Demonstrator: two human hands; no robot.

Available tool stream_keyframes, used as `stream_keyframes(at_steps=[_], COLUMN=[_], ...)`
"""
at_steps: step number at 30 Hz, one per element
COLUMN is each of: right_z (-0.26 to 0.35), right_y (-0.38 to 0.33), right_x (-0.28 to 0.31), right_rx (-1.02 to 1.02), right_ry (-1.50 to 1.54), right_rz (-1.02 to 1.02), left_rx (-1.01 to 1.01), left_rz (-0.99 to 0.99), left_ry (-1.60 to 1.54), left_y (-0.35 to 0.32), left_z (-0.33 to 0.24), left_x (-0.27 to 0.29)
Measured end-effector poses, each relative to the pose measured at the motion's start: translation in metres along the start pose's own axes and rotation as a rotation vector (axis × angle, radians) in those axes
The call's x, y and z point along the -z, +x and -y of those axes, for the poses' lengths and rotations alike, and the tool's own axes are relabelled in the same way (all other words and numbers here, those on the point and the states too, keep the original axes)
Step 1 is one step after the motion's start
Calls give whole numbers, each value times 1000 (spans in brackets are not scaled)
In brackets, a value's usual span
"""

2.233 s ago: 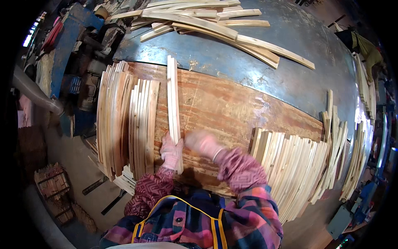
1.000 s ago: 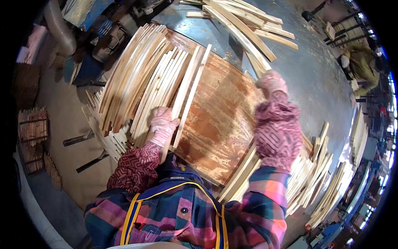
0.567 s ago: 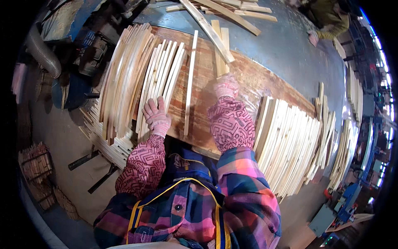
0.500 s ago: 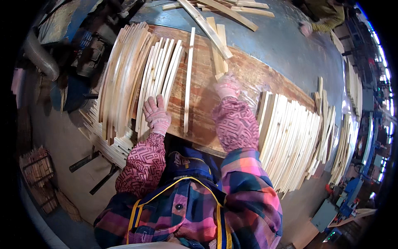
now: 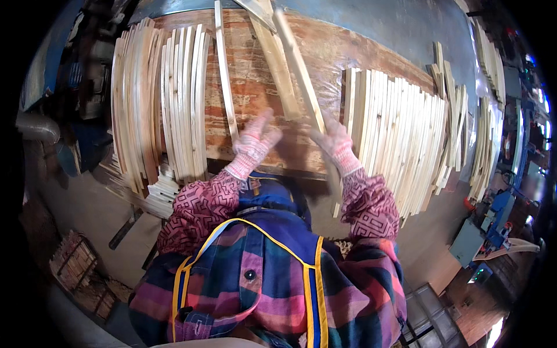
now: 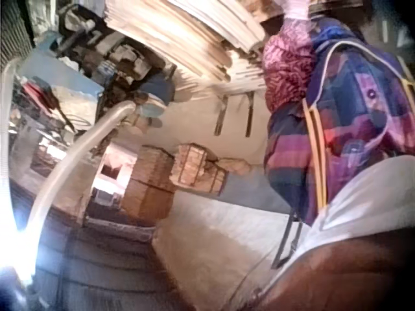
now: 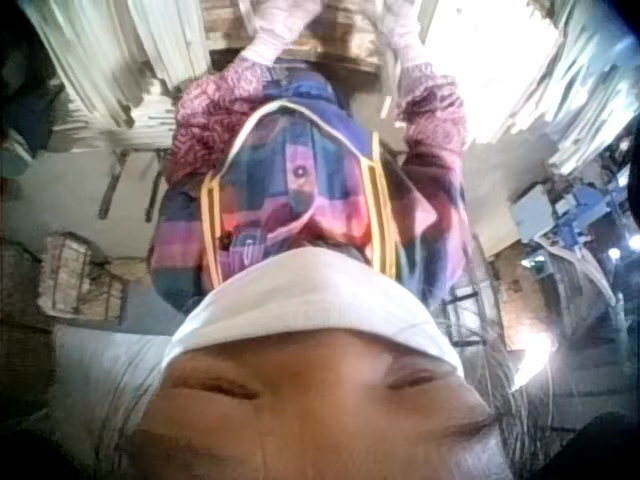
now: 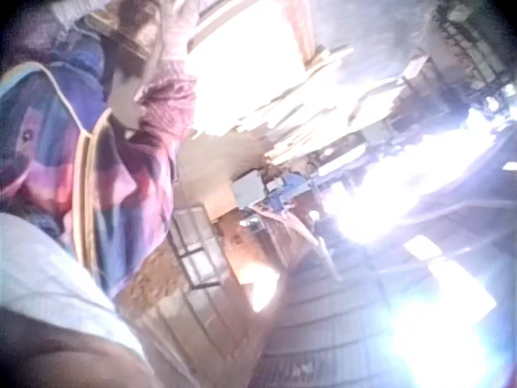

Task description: The person repeatedly picks up thin wooden strips from a pile and places them into a neat stack on a workbench. They occasionally adjust the alignment of the stack and gather more strips from the surrounding area to continue building the pile.

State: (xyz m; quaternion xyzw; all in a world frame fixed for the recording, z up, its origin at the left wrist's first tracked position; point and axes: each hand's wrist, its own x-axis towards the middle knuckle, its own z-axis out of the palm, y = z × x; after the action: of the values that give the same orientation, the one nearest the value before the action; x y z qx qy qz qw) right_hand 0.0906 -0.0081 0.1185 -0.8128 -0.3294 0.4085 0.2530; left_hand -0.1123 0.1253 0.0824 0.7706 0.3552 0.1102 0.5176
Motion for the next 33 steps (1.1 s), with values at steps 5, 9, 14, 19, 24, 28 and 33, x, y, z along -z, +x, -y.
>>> stream_keyframes(at_steps=[5,9,14,19,24,28,33], right_z=[-31,71,135,126,85,78,17], right_y=[123,179,264,296,188,96,87], right_x=[-9,6,0,11,20,1,-29], right_rx=[390,129,235,157,-168,-3,-198], right_ry=[-383,-94,-677,-168,909,-17,144], right_rz=[-263,-331,-372,-61,310,479,-93], left_rx=[301,291,344,677,289,687,106], left_rz=[171,-118,-499,-84,-463,127,-319], left_ry=[-1059,-469,557,421,545,-271,150], left_y=[23,38,20,56,76,125,84], left_z=[-31,-19,28,35,10,-41,-27], left_x=[-21,28,21,31,36,29,27])
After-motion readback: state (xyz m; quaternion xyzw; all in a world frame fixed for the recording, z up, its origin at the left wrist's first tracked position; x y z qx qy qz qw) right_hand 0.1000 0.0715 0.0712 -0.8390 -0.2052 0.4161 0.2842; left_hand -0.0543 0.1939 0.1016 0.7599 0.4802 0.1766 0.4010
